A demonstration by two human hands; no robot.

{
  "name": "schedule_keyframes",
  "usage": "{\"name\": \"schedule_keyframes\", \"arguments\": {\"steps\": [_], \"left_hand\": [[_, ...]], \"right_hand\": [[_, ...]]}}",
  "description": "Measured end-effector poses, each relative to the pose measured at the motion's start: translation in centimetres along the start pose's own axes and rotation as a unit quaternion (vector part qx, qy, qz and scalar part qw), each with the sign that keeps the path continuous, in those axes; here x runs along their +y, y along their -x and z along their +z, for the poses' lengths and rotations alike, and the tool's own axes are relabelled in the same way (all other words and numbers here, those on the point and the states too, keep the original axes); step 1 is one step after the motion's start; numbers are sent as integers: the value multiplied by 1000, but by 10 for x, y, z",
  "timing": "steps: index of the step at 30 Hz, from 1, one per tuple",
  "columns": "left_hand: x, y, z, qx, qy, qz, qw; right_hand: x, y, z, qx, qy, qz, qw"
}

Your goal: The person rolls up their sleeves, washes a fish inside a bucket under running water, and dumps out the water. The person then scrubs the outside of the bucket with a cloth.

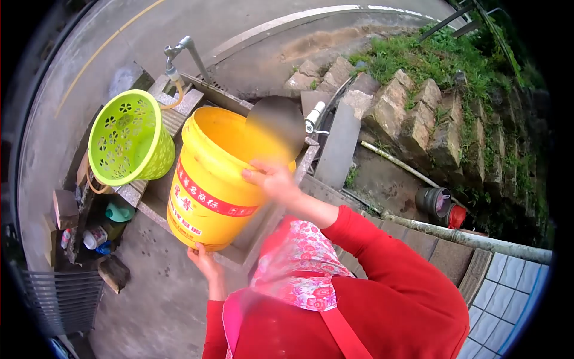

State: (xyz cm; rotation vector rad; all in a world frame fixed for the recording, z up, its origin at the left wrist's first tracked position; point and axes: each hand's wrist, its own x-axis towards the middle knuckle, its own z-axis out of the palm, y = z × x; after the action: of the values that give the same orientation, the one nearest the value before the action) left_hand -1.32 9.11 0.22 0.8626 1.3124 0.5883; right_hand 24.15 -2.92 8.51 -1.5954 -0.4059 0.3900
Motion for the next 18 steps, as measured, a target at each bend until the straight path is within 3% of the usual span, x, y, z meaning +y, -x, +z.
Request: {"name": "schedule_keyframes", "arguments": {"steps": [5,7,10,12,18], "left_hand": [[92,74,29,-14,-77,141,987],[123,92,50,3,-69,227,971],[167,103,85,25,-95,309,946],[186,99,101,-3,-95,343,934],[265,93,186,-114,-141,461,869]], "right_hand": [[-92,-35,-51,-15,-136,18,990],[-105,-45,-65,-15,-309,-17,951],[-96,-80,-87,-37,-326,30,944],[-101,-99,-101,-40,-359,76,929],[-70,-153,-148,22,-425,93,900]]}}
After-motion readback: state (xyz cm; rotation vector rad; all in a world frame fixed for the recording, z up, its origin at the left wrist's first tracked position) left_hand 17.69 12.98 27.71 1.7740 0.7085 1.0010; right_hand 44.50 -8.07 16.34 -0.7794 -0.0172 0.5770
